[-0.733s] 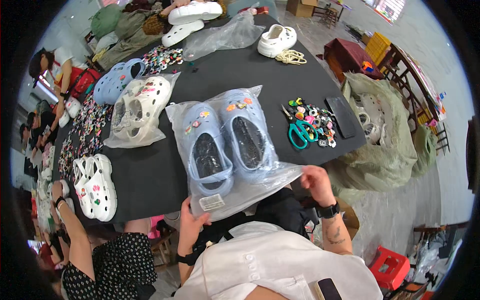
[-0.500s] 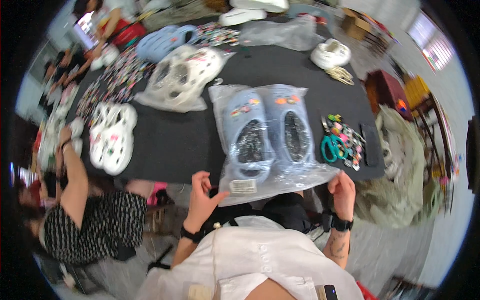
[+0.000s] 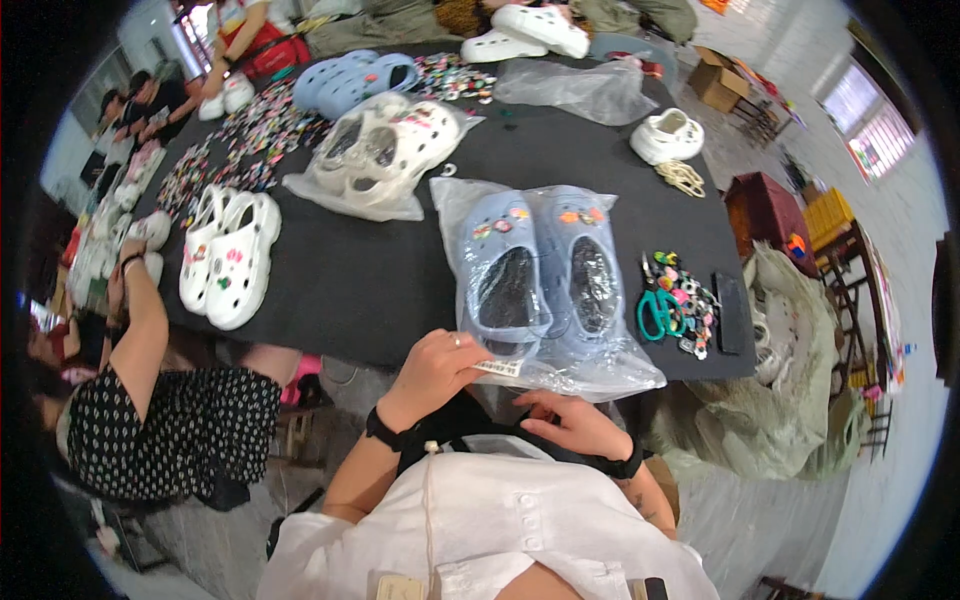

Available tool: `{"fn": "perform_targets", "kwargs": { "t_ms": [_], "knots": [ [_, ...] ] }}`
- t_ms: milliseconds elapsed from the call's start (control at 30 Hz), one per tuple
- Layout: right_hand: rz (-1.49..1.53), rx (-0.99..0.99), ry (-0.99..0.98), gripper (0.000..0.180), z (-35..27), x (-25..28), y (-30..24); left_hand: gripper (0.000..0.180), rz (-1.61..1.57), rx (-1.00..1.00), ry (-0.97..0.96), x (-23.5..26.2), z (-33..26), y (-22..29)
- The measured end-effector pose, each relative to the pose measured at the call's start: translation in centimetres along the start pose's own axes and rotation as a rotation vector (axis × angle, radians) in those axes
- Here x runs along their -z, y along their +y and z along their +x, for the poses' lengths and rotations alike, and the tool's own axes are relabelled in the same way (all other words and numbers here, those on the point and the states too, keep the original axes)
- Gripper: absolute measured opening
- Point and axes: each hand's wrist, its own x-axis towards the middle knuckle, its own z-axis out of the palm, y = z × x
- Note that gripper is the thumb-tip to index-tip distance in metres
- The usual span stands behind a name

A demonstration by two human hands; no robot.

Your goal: Manually attach decorative charms and jibbitz to foam clogs and pack them into plastic bags.

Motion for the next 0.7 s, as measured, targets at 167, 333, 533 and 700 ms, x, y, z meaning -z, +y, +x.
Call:
{"fn": "perform_targets", "kwargs": {
  "t_ms": [167, 333, 533, 700],
  "knots": [
    [0.228, 0.045, 0.257, 0.015, -0.5, -0.2, -0.5, 0.012, -0.067, -0.052, -0.028, -0.9, 0.4, 1.7],
    [-0.154, 0.265, 0.646, 0.024, -0.3, 1.8, 0.2, 0.017, -0.176, -0.053, -0.019, -2.2, 0.7, 2.4],
    [-0.607, 0.187, 0.708, 0.065, 1.4, 2.3, -1.4, 0.018, -0.173, -0.136, -0.17, -1.3, 2.7, 3.3],
    [-0.695, 0.098, 0.58, 0.069, 2.4, 2.3, -0.7, 0.022, -0.264, -0.07, -0.354, 1.6, 5.4, 1.5]
  ]
}}
